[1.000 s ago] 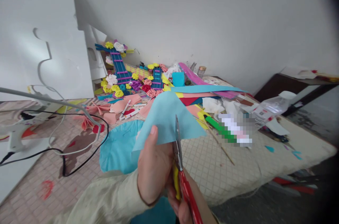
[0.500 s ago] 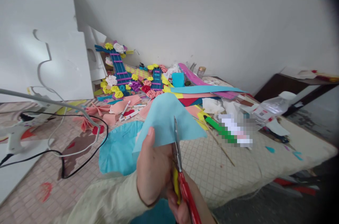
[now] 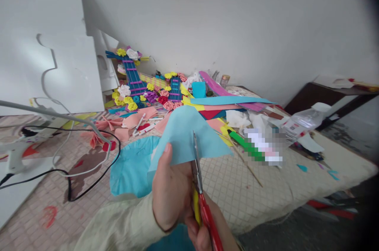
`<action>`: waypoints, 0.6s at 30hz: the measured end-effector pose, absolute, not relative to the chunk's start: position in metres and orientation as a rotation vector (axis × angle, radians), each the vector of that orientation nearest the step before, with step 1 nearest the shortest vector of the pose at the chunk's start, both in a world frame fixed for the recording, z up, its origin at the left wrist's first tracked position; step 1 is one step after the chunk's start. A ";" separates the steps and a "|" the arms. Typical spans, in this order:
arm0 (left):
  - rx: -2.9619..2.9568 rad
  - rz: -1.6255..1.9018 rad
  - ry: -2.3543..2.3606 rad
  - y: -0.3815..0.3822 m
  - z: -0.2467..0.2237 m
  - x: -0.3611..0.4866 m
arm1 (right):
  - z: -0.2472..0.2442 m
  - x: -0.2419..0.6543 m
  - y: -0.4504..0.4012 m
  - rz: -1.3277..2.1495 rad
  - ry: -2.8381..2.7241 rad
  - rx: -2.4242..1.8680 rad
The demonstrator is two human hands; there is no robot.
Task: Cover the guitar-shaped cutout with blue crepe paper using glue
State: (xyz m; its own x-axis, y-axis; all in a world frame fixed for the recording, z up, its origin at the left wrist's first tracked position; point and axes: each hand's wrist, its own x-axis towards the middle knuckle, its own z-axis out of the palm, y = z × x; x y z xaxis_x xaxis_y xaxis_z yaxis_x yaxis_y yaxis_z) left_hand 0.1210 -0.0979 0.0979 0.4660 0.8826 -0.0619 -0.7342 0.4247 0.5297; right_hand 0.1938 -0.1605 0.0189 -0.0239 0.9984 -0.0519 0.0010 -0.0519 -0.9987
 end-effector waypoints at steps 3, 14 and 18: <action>0.464 1.033 0.340 -0.098 0.098 0.122 | 0.024 0.192 -0.164 1.333 -1.234 -1.193; 0.476 1.141 0.367 -0.097 0.100 0.125 | 0.039 0.189 -0.169 1.273 -1.238 -1.198; 0.479 1.113 0.371 -0.096 0.100 0.124 | 0.042 0.187 -0.168 1.271 -1.237 -1.197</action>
State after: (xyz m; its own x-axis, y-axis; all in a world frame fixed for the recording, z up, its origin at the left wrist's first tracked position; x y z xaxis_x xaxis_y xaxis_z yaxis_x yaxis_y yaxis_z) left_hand 0.1238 -0.0964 0.0998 0.3992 0.9157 -0.0466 -0.7604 0.3591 0.5412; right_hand 0.1871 -0.1677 0.0424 -0.0569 0.9981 -0.0241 -0.0033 -0.0243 -0.9997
